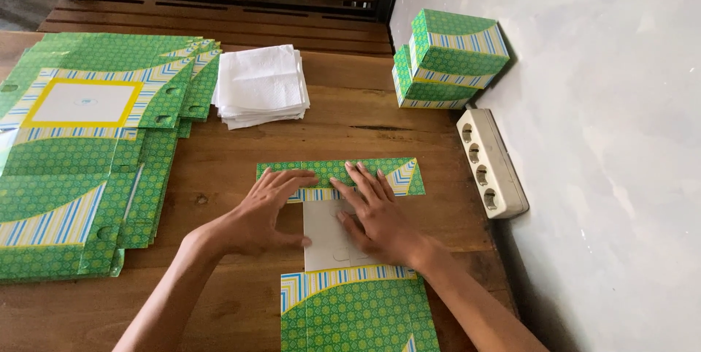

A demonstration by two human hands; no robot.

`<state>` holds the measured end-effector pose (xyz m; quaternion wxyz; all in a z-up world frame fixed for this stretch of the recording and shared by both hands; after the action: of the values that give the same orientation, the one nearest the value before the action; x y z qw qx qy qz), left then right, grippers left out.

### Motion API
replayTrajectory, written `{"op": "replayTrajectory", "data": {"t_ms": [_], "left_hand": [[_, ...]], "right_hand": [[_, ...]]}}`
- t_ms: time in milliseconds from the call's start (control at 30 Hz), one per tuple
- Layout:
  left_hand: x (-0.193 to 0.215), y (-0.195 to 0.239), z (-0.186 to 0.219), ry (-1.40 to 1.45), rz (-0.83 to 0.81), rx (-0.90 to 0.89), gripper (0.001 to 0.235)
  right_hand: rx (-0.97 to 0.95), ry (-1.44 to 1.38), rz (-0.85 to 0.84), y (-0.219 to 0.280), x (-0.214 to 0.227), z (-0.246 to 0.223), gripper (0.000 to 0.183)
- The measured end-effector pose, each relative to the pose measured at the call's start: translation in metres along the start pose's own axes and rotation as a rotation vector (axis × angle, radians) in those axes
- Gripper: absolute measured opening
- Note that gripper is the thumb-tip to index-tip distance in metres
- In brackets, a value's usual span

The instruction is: The person folds a flat cardboard sheet along pre-scored lines to form a small box. They insert a white tissue into the box and then fold the flaps to close it. The process is repeated with another sheet.

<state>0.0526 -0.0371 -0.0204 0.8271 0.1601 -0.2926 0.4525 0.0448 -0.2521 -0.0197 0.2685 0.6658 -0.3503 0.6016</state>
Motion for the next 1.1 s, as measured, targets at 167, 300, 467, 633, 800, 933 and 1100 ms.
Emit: {"op": "replayTrajectory", "data": {"t_ms": [167,300,467,633,800,933,1100], "left_hand": [[-0.008,0.006,0.01,-0.058,-0.11,0.012,0.134],[-0.01,0.006,0.012,-0.052,-0.131,0.016,0.144],[-0.007,0.008,0.014,-0.023,-0.162,0.008,0.138],[-0.006,0.004,0.003,-0.006,-0.137,0.012,0.131],[-0.002,0.0,-0.005,0.006,0.014,0.037,0.107],[0.003,-0.003,-0.008,-0.03,0.15,0.086,0.076],[0.002,-0.007,-0.015,-0.057,0.251,0.113,0.06]], "right_hand": [[0.004,0.009,0.016,-0.001,0.0,0.001,0.054],[0.01,0.008,0.012,0.0,0.005,-0.002,0.054],[0.007,0.024,0.001,0.0,0.002,0.001,0.054],[0.003,0.008,-0.002,0.0,0.004,-0.001,0.055],[0.003,0.012,-0.015,0.001,0.005,-0.002,0.055],[-0.003,0.012,-0.024,0.001,0.007,-0.003,0.054],[-0.001,0.017,-0.025,0.001,0.007,-0.003,0.054]]}}
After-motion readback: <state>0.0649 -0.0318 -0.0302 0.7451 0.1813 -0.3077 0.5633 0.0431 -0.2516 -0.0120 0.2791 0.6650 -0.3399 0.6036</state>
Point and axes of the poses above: each hand's wrist, its own y-axis away from the middle knuckle, its own x-axis out of the back of the hand, z = x × y, the point moved 4 cm from there along -y, towards the middle knuckle, and after that the axes turned 10 degrees about y, right-handed, at the moved point
